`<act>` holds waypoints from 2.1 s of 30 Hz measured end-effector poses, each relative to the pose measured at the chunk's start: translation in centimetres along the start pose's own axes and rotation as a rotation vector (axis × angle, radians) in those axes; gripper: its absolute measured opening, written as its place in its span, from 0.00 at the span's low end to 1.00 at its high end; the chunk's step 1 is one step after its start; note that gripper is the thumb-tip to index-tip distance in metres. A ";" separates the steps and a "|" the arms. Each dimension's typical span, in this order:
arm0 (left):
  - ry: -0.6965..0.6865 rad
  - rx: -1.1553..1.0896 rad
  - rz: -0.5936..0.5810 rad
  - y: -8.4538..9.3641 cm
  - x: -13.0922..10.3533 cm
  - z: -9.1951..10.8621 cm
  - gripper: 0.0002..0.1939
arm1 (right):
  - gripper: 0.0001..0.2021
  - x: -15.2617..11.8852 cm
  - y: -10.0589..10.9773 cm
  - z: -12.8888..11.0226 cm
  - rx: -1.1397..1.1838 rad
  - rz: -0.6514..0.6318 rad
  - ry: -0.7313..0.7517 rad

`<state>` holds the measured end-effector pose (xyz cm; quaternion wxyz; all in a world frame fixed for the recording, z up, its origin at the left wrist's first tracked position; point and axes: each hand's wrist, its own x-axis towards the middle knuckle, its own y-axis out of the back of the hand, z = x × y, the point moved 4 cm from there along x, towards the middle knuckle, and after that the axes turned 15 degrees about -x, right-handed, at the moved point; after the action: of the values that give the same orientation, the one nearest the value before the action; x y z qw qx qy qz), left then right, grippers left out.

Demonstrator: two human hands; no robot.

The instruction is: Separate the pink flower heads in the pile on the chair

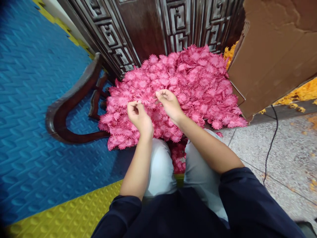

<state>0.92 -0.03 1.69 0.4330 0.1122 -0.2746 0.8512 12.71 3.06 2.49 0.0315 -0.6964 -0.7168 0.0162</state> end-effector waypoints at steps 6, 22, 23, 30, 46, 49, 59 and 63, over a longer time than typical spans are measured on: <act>0.105 0.015 -0.088 -0.2 0.2 -1.2 0.05 | 0.19 -0.1 0.6 -0.4 -0.088 -0.160 0.031; 0.258 -0.098 -0.209 -0.6 0.2 -2.2 0.05 | 0.12 0.0 0.3 0.5 -0.146 -0.088 0.074; 0.258 -0.097 -0.201 -0.6 0.2 -2.2 0.05 | 0.10 0.0 0.3 0.5 -0.128 -0.091 0.069; 0.248 -0.143 -0.147 -0.3 0.6 -2.2 0.05 | 0.03 -0.1 0.5 0.3 -0.032 -0.067 -0.041; 0.125 -0.106 0.009 0.2 0.8 -1.8 0.04 | 0.07 -0.2 -0.2 0.5 0.053 0.033 -0.231; 0.078 -0.075 0.007 0.1 0.6 -1.2 0.03 | 0.07 -0.4 -0.4 0.4 0.119 -0.016 -0.220; 0.036 0.063 -0.110 -0.2 0.5 -1.4 0.07 | 0.09 -0.4 -0.1 -0.3 0.056 -0.007 -0.063; -0.040 0.149 -0.304 -0.8 0.4 -1.1 0.10 | 0.10 0.0 0.5 0.0 0.057 0.056 -0.083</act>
<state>1.36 1.26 1.28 0.5416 0.2012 -0.1992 0.7915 13.19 3.02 2.45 0.0210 -0.7136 -0.6971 0.0663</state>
